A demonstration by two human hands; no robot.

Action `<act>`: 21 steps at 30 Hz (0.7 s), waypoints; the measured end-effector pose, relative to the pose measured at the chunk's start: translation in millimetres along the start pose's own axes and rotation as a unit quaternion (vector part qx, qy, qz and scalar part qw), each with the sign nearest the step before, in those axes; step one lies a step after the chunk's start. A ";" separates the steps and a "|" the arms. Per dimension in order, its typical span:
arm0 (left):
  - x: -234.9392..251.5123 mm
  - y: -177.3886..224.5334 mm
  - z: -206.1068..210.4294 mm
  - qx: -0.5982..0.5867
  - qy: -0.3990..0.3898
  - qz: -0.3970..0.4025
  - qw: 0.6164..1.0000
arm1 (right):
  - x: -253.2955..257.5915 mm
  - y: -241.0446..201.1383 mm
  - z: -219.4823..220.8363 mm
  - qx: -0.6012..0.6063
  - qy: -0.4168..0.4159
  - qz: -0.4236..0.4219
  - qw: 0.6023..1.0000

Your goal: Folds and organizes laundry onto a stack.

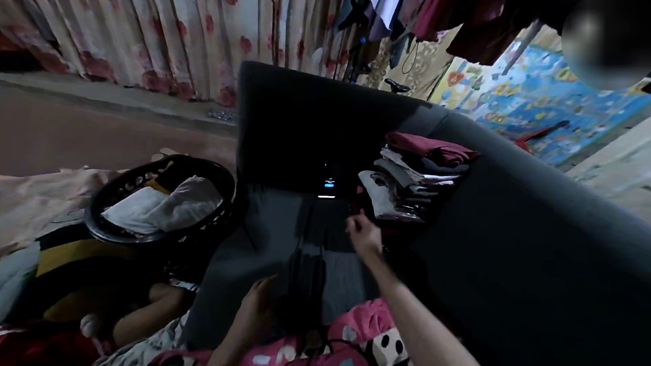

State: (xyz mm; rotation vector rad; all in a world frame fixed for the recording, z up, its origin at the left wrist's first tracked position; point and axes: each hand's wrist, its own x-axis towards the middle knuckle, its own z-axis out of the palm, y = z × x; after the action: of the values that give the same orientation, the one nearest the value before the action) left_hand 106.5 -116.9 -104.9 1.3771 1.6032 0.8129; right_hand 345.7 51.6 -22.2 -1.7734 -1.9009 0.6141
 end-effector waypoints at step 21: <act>6.0 -1.7 0.0 -0.061 -0.010 -0.032 0.998 | 151.0 7.8 -228.8 -0.263 0.121 0.017 0.957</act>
State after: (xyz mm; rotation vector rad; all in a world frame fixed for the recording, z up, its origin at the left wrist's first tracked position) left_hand 105.6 -111.3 -107.5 1.2384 1.5486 0.8419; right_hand 483.0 204.7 159.2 -2.0815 -1.9771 -0.1228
